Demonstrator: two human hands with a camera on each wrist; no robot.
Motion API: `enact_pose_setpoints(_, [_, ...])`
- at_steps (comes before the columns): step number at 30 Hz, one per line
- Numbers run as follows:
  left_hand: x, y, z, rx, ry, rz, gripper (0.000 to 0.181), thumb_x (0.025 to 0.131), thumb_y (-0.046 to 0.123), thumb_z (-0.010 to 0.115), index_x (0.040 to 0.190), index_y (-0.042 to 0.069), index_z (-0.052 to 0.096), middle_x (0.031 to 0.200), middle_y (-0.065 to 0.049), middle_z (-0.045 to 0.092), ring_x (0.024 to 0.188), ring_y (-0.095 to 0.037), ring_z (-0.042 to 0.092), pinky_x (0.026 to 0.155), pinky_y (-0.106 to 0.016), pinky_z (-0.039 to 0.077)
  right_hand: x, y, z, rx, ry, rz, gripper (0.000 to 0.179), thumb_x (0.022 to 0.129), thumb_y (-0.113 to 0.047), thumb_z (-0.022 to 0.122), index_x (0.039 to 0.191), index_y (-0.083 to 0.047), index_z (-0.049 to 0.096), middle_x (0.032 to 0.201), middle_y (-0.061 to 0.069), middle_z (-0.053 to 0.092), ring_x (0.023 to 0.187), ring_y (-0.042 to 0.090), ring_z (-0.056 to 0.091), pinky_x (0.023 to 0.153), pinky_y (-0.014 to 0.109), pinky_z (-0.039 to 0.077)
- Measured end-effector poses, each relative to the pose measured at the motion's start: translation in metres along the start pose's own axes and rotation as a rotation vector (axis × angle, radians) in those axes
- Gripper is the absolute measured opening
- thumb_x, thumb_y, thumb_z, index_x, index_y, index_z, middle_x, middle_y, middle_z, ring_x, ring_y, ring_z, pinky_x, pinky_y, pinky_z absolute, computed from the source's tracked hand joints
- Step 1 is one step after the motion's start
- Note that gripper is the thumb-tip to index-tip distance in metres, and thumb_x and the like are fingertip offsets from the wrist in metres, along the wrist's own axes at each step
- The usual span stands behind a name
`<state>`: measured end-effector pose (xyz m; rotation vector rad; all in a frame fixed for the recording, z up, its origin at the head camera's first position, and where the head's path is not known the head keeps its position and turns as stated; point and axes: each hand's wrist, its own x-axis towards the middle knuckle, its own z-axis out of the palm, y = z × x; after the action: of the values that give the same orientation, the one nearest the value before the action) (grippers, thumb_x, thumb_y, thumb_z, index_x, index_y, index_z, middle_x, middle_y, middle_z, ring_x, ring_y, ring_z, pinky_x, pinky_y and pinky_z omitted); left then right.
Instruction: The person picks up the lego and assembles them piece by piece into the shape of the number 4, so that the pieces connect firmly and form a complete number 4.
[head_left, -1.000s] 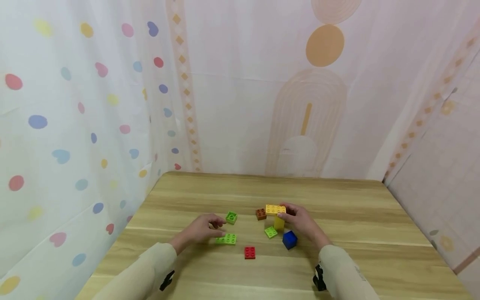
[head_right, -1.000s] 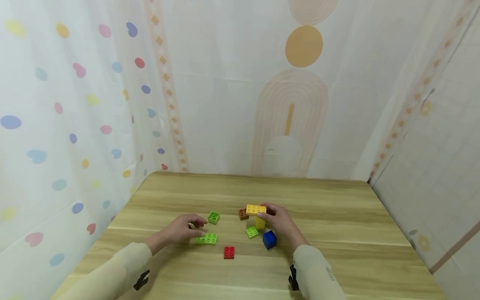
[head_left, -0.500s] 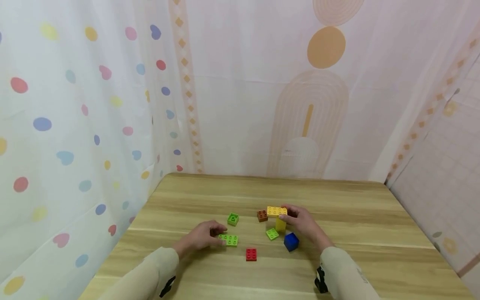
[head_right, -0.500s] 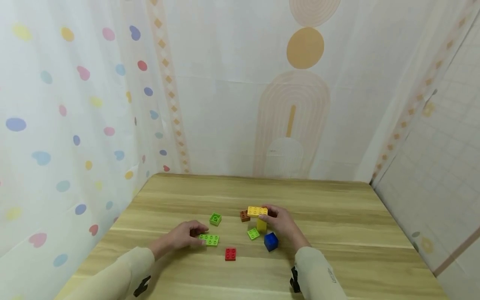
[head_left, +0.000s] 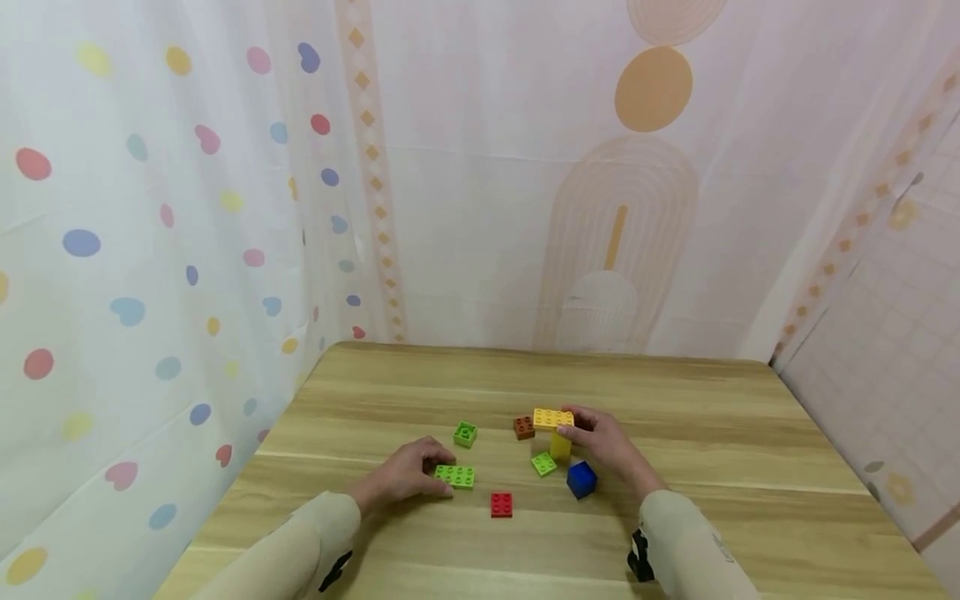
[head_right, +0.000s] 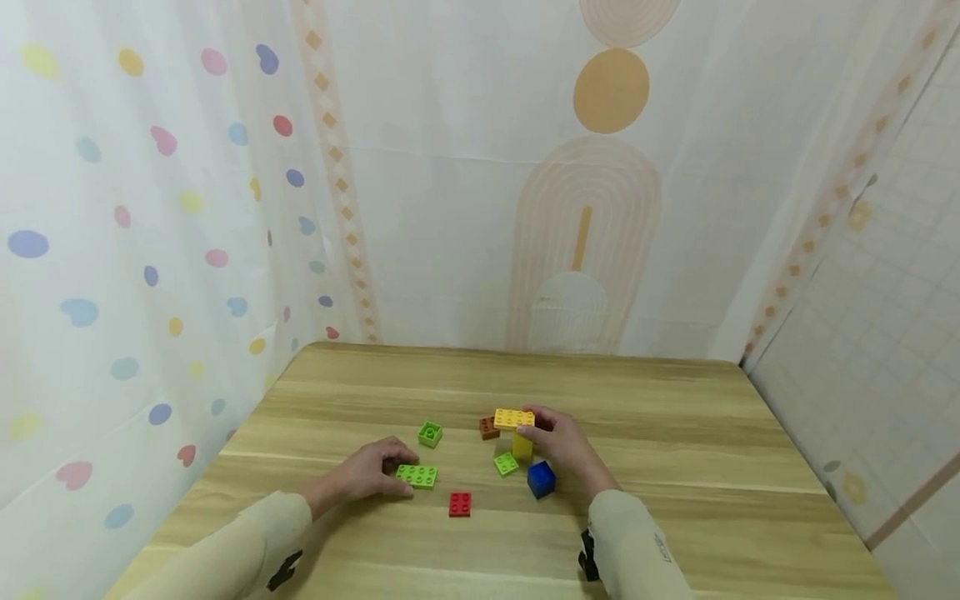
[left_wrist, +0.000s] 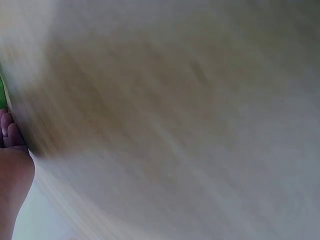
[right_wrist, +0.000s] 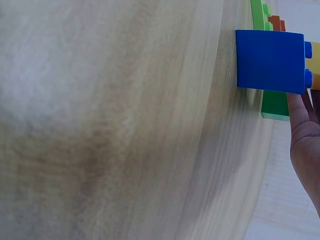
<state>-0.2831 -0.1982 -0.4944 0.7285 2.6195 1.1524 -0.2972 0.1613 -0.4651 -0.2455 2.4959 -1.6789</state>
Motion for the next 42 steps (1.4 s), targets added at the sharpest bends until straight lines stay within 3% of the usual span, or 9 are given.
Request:
enact_pose_setpoints(11, [0.005,-0.001,0.002,0.039,0.012,-0.01,0.031,0.082,0.022,0.083,0.109,0.01,0.073,0.106,0.001,0.056,0.098,-0.017,0.051,0.088,-0.037,0.043,0.002,0.0,-0.002,0.002,0.009,-0.01,0.042,0.096,-0.021,0.068,0.134,-0.005,0.06,0.115,0.008,0.064,0.101,0.02,0.058,0.091,0.037,0.051])
enact_pose_setpoints(19, [-0.002,0.0,0.0,0.023,0.009,-0.043,0.03,0.083,0.022,0.082,0.109,0.011,0.072,0.105,0.0,0.058,0.098,-0.018,0.052,0.088,-0.041,0.043,0.0,0.003,0.003,0.007,0.006,0.002,0.04,0.095,-0.02,0.068,0.133,-0.006,0.062,0.114,0.007,0.064,0.098,0.019,0.058,0.088,0.035,0.052])
enact_pose_setpoints(26, [-0.004,0.002,-0.003,-0.006,0.034,-0.062,0.034,0.083,0.021,0.082,0.112,0.01,0.071,0.101,0.0,0.062,0.092,-0.018,0.054,0.08,-0.036,0.046,0.001,0.004,0.005,0.019,0.006,0.003,0.042,0.095,-0.022,0.068,0.133,-0.006,0.061,0.115,0.007,0.064,0.1,0.019,0.059,0.089,0.037,0.052])
enact_pose_setpoints(42, [0.015,0.017,-0.017,-0.004,0.103,-0.077,0.036,0.084,0.026,0.08,0.115,0.008,0.072,0.099,-0.001,0.064,0.089,-0.017,0.056,0.076,-0.035,0.048,0.0,-0.001,-0.001,0.038,-0.011,-0.01,0.041,0.098,-0.018,0.064,0.135,-0.002,0.058,0.118,0.011,0.062,0.102,0.02,0.057,0.092,0.039,0.051])
